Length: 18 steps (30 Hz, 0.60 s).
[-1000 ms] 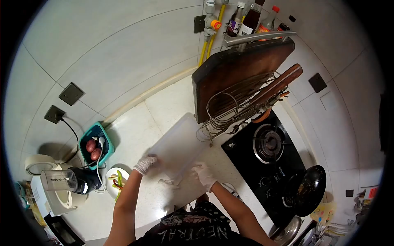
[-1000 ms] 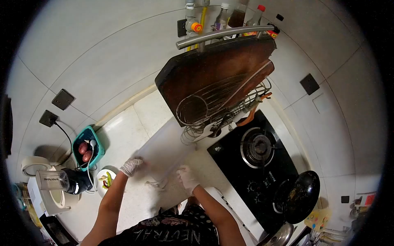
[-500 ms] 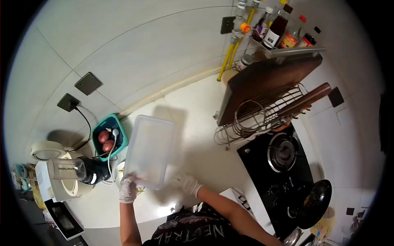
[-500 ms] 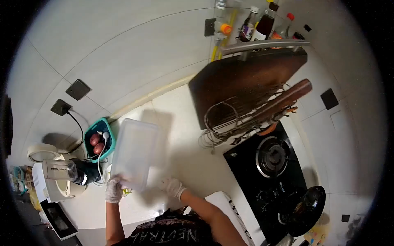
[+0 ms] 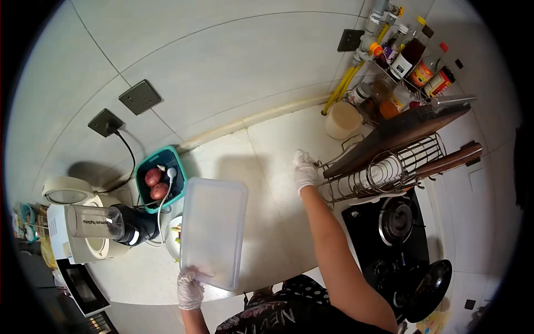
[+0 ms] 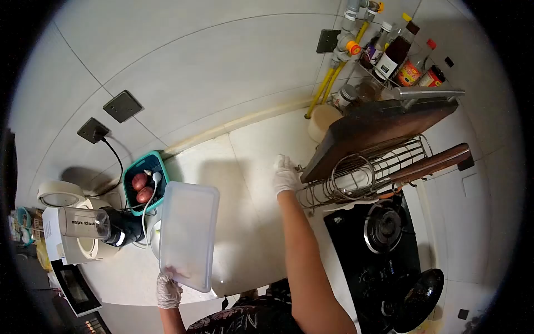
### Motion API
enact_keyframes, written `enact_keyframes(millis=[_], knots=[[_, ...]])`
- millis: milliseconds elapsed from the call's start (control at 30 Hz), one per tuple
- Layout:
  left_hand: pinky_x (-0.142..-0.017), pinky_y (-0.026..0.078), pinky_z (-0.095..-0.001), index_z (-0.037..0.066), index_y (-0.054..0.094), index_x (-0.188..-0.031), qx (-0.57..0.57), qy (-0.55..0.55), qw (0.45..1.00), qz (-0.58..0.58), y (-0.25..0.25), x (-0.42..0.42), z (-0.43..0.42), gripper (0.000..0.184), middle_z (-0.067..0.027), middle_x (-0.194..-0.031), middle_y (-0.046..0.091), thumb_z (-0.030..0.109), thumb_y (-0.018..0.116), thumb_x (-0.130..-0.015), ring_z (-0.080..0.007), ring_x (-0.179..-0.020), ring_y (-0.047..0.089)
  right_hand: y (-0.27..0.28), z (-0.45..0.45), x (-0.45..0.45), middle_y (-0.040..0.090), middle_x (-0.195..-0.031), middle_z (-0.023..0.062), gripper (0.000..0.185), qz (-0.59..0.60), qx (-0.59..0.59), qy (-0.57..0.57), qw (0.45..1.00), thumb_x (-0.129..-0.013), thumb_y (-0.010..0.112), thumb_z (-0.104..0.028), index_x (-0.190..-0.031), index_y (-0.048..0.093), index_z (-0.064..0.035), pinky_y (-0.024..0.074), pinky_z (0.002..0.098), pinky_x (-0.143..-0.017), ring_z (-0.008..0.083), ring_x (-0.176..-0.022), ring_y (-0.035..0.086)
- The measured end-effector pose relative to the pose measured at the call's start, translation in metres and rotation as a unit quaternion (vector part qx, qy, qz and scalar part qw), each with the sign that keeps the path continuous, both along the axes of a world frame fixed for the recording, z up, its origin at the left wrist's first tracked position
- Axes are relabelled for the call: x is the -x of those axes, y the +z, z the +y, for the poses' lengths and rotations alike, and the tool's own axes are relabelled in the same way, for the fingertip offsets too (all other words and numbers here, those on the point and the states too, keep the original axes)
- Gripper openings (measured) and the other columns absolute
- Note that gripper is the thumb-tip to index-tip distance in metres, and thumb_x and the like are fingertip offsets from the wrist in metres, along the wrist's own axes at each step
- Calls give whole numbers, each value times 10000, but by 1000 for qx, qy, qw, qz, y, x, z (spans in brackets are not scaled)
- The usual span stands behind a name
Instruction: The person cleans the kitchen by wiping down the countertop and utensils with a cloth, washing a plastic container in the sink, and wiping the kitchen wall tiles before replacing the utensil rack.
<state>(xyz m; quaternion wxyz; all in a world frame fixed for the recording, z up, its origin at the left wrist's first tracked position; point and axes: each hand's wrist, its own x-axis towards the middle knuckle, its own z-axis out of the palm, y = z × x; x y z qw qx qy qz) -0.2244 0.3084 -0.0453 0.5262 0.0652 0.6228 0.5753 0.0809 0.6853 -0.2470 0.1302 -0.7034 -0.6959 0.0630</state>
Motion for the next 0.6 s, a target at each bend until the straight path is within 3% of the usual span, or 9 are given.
enact_keyframes(millis=[133, 167, 200, 233, 300, 367, 433, 467, 600], knots=[[-368, 384, -215, 75, 530, -993, 6, 2, 1000, 7, -3, 0, -5, 402, -7, -757, 555, 277, 658, -670, -111, -548, 514, -39, -30, 3, 537, -1199, 121, 335, -66, -188, 112, 974, -900, 355, -115, -1207, 484, -71, 434, 354, -908, 255, -1056, 533], [-378, 387, -215, 71, 529, -993, -5, -6, 1000, 6, -6, -2, -3, 404, -9, -761, 555, 275, 655, -669, -112, -552, 517, -22, -38, 8, 543, -1187, 119, 336, 74, 10, 63, 995, -898, 368, -114, -1207, 494, -69, 428, 348, -913, 248, -1045, 536], [-389, 390, -214, 67, 528, -993, -17, -12, 1000, 6, -6, -3, 0, 405, -11, -765, 555, 272, 652, -667, -114, -555, 520, 6, -51, 16, 549, -1176, 116, 337, 212, 208, 10, 955, -896, 380, -112, -1207, 504, -66, 422, 342, -919, 240, -1034, 539], [-400, 393, -213, 62, 527, -994, -28, -20, 999, 7, -7, -3, 2, 407, -13, -768, 556, 270, 649, -666, -116, -559, 523, 36, -80, 24, 536, -1193, 122, 348, 77, 152, 109, 979, -892, 396, -113, -1220, 496, -54, 409, 332, -930, 228, -1064, 520], [-428, 410, -214, 42, 516, -980, -53, -36, 997, -40, -11, 0, 5, 354, -52, -802, 582, 193, 643, -686, -165, -607, 585, -10, -145, 29, 521, -1210, 130, 377, -251, -79, 246, 933, -875, 429, -123, -1237, 490, -34, 385, 326, -954, 213, -1120, 488], [-444, 420, -218, 29, 509, -976, -55, -58, 996, -46, -19, 5, 15, 323, -73, -831, 597, 148, 624, -698, -192, -638, 619, -56, -207, 42, 526, -1205, 135, 402, 94, -24, 198, 975, -848, 456, -148, -1229, 499, -26, 362, 343, -985, 225, -1155, 473], [-449, 423, -224, 24, 505, -979, -32, -84, 996, -14, -27, 3, 30, 314, -76, -856, 599, 136, 591, -699, -195, -652, 624, 48, -257, 58, 512, -1239, 141, 418, 237, 194, 224, 925, -832, 469, -185, -1225, 508, -50, 360, 376, -1001, 254, -1194, 452], [-473, 445, -231, 1, 506, -1035, -58, -135, 989, -29, -19, -3, 45, 360, -91, -867, 608, 130, 553, -703, -199, -674, 628, 105, -270, 59, 492, -1277, 147, 425, -152, 167, 347, 910, -829, 472, -207, -1231, 507, -73, 369, 396, -998, 270, -1223, 431], [-563, 495, -265, -60, 477, -1112, -20, -309, 951, -19, -60, 3, 99, 459, -138, -878, 618, 146, 563, -710, -224, -726, 636, 76, -314, 55, 484, -1274, 152, 446, 31, 88, 415, 905, -808, 523, -291, -1187, 544, -56, 298, 411, -1052, 290, -1216, 423]])
